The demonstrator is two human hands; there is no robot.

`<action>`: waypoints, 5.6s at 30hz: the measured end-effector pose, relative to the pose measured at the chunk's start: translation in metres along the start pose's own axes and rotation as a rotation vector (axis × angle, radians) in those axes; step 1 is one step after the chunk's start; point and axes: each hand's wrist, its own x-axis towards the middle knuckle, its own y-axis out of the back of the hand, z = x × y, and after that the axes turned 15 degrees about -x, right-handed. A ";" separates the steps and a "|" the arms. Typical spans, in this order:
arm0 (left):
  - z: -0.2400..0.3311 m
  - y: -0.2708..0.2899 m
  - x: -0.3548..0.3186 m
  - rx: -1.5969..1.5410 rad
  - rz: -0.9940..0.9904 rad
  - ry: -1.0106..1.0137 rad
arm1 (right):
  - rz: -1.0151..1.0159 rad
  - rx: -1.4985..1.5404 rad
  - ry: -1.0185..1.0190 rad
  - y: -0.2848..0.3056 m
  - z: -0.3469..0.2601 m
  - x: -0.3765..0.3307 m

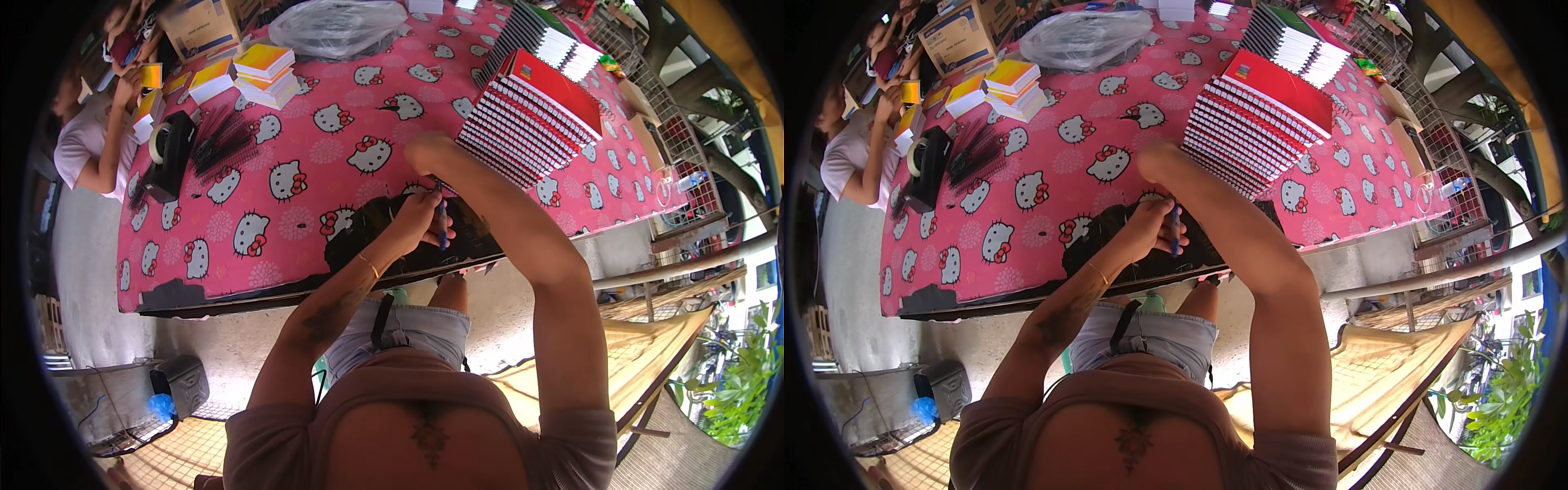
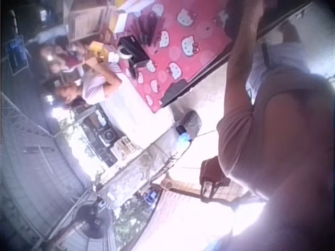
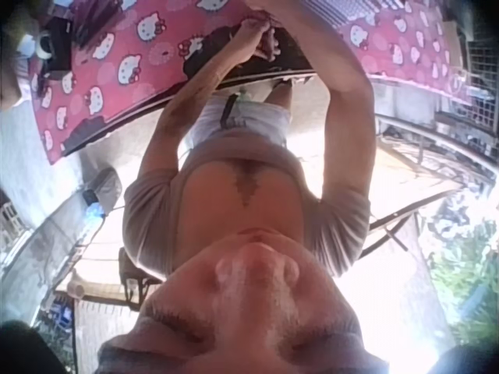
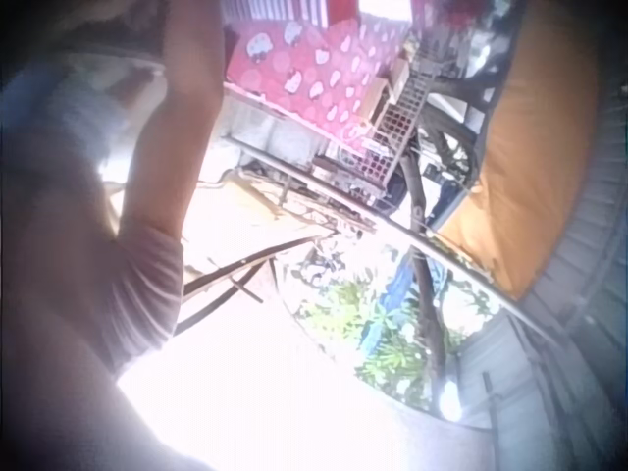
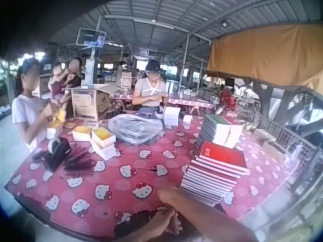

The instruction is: The person uses blue shears to trim the edges of a stack of red and white patterned notebooks on a table.

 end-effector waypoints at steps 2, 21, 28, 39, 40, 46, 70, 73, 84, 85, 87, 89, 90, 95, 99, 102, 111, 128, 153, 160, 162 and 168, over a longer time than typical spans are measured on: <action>0.001 0.001 0.000 -0.020 -0.002 0.016 | -0.012 -0.014 0.009 0.004 -0.003 -0.002; 0.014 -0.007 0.003 -0.140 0.016 0.110 | -0.052 -0.038 0.035 0.007 -0.007 -0.008; 0.013 0.006 0.016 0.017 0.014 0.101 | 0.313 0.019 0.033 -0.018 -0.007 -0.010; 0.088 0.096 -0.026 0.888 0.358 -1.047 | 0.731 1.819 0.012 0.009 -0.053 -0.010; 0.095 0.094 -0.019 0.374 0.290 -0.865 | 0.544 2.168 -0.006 0.009 -0.064 -0.009; 0.096 0.058 0.018 -0.758 -0.261 -0.256 | 1.205 1.398 -0.457 0.025 -0.097 0.009; 0.476 0.158 0.264 1.113 0.810 -0.869 | 0.906 1.039 -0.236 -0.036 -0.092 -0.010; 0.448 0.156 0.267 1.224 0.828 -0.598 | 0.882 0.993 -0.265 -0.039 -0.086 -0.009; 0.387 0.100 0.137 1.316 0.557 -1.295 | 0.984 1.073 -0.247 -0.043 -0.088 -0.011; 0.368 0.088 0.119 1.265 0.477 -1.304 | 0.998 1.107 -0.230 -0.045 -0.089 -0.013; 0.289 0.068 0.072 1.379 0.166 -1.068 | 1.143 1.155 -0.018 -0.047 -0.080 -0.033; 0.211 0.061 0.004 1.602 -0.020 -0.897 | 1.165 1.147 0.206 -0.006 -0.063 -0.111; 0.173 0.069 -0.025 1.723 0.039 -0.957 | 1.156 1.014 0.242 0.012 -0.049 -0.153; 0.086 0.109 -0.076 1.862 0.302 -1.073 | 1.237 0.509 -0.028 0.048 0.049 -0.277; 0.099 0.119 -0.052 0.873 0.226 -0.863 | 1.152 0.415 -0.050 0.071 0.129 -0.268; 0.125 0.023 -0.067 0.073 -0.064 -0.807 | 1.001 0.317 0.062 0.069 0.152 -0.234; 0.106 -0.089 -0.067 0.045 -0.309 -0.568 | 0.852 0.423 0.213 0.049 0.157 -0.183; 0.115 -0.082 -0.072 0.500 -0.101 -0.743 | 0.915 0.341 0.144 0.049 0.147 -0.177; 0.129 -0.084 -0.074 0.075 -0.182 -0.401 | 0.869 0.379 0.192 0.057 0.146 -0.178; 0.132 -0.089 -0.076 0.049 -0.197 -0.403 | 0.889 0.370 0.199 0.055 0.147 -0.174; 0.132 -0.089 -0.077 0.060 -0.188 -0.398 | 0.904 0.359 0.204 0.054 0.147 -0.173; 0.133 -0.097 -0.087 0.866 0.029 -0.849 | 0.888 0.377 0.191 0.056 0.145 -0.174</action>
